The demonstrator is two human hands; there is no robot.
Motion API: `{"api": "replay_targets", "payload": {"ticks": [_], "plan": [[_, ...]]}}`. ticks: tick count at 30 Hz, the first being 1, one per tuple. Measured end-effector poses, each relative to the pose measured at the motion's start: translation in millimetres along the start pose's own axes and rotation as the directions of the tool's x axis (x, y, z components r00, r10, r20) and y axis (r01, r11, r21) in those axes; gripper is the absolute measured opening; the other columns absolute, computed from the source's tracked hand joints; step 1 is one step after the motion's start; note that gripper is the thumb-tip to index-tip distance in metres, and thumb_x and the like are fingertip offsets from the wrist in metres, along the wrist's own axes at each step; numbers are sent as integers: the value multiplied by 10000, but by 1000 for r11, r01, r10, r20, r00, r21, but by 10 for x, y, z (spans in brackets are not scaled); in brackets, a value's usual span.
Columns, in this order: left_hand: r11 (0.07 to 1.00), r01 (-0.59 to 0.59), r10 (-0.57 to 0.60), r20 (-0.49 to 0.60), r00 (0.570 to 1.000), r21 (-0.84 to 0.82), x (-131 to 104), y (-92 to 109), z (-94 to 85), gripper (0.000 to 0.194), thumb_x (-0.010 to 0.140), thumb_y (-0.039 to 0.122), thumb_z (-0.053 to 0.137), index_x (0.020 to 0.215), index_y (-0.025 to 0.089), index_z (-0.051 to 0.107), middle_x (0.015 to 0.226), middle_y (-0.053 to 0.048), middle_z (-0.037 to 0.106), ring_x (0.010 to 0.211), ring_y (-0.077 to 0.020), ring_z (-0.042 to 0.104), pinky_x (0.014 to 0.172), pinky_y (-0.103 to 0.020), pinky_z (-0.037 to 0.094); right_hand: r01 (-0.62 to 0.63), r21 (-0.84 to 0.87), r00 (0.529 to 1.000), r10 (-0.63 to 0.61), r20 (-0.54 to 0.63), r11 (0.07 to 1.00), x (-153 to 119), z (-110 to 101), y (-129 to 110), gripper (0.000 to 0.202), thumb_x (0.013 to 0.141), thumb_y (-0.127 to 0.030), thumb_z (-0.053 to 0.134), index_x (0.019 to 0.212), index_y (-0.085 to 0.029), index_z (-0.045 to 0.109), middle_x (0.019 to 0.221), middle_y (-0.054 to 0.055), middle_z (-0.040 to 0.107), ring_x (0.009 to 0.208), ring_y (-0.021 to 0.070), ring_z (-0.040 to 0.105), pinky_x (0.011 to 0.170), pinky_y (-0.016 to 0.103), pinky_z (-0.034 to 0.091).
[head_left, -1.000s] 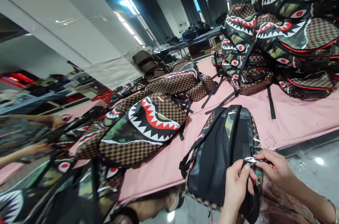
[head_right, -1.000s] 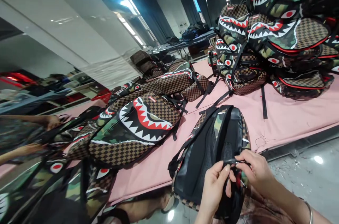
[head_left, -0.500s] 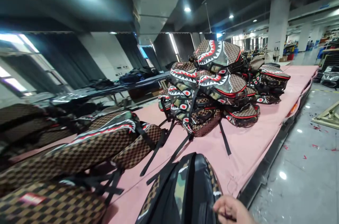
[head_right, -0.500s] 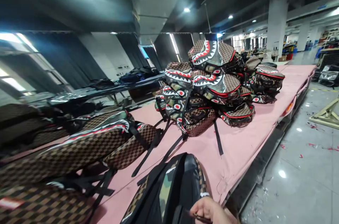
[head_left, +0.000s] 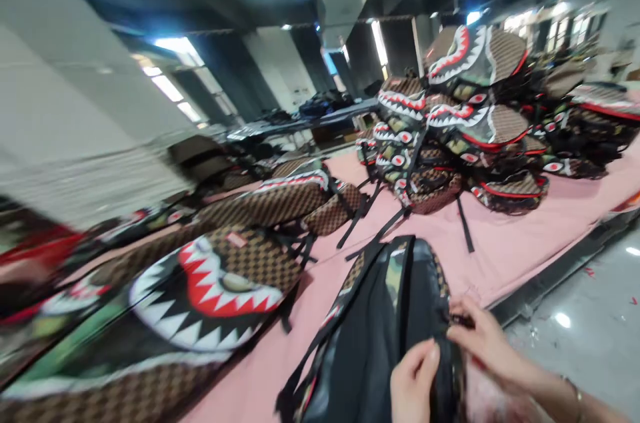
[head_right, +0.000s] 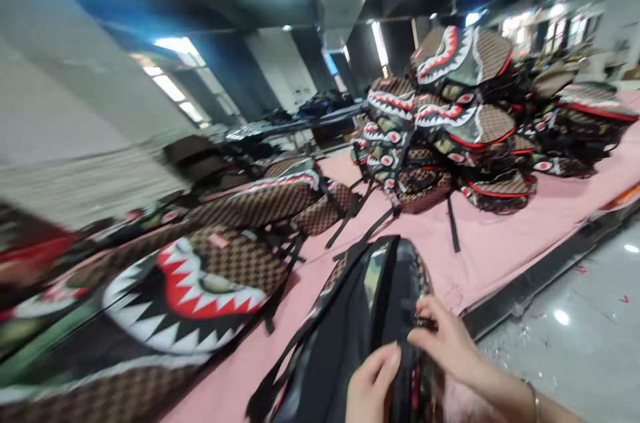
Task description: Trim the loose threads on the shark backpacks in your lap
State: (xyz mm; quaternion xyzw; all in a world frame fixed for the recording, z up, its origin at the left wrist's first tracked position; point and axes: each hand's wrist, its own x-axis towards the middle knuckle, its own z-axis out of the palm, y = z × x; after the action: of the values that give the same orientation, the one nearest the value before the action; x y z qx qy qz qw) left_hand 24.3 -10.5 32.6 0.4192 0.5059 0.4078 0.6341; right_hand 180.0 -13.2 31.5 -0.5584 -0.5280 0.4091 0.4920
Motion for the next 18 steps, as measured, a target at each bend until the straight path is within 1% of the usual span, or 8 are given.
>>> {"api": "replay_targets", "payload": {"ticks": [1,3,5,7,9,11,14,18], "plan": [[1000,1,-1,-17,1000,-17,-11,-4,-5,327,605,394,699,783,119,704,844,-105,679,824,-240,606,746,-304,483,55,-85,998,-57,-19,995,-7,-55,-7,233,800,-249,498,1022,-183,515,944,37,582,883,161,534,763,268,422],[998,4,-7,-42,999,-59,-4,-19,-10,325,641,378,682,813,103,695,852,-110,675,788,-209,597,734,-288,470,226,-271,973,-230,16,936,6,-170,13,213,864,-249,426,1052,-193,508,977,56,576,897,165,531,775,288,416],[995,3,-10,-65,998,-100,5,-40,-17,308,657,358,677,822,98,692,836,-109,675,740,-178,585,707,-270,461,423,-412,901,-422,99,807,34,-266,50,175,877,-214,420,1016,-189,524,923,57,581,864,164,534,755,292,413],[991,8,-18,-72,997,-132,2,-58,-23,300,659,340,680,833,97,691,836,-111,676,711,-161,574,687,-261,453,561,-496,816,-546,192,664,60,-327,73,156,870,-178,440,996,-178,532,878,56,583,842,165,533,737,292,412],[987,18,-29,-67,997,-157,-8,-65,-23,299,659,331,683,843,95,691,858,-116,675,697,-153,570,680,-258,448,626,-542,762,-589,270,561,81,-356,74,160,870,-176,448,1003,-166,535,872,64,585,827,169,530,718,295,414],[985,27,-37,-57,998,-170,-14,-57,-16,294,663,326,681,842,93,690,872,-119,675,685,-146,567,678,-256,445,657,-558,736,-591,329,507,98,-366,60,169,876,-194,442,1007,-157,542,875,72,587,804,170,529,697,297,418],[980,47,-54,-36,998,-195,-19,-27,-3,283,666,321,680,836,94,688,856,-111,676,657,-131,559,661,-244,441,669,-550,732,-569,375,499,121,-362,39,177,885,-210,425,997,-152,548,866,73,591,784,164,533,686,292,425],[971,70,-71,1,997,-230,-28,3,1,277,667,321,679,833,98,687,804,-96,676,648,-128,557,646,-235,437,662,-538,743,-552,379,521,143,-340,53,178,894,-216,405,954,-155,560,843,68,595,774,153,548,678,277,428]]}}
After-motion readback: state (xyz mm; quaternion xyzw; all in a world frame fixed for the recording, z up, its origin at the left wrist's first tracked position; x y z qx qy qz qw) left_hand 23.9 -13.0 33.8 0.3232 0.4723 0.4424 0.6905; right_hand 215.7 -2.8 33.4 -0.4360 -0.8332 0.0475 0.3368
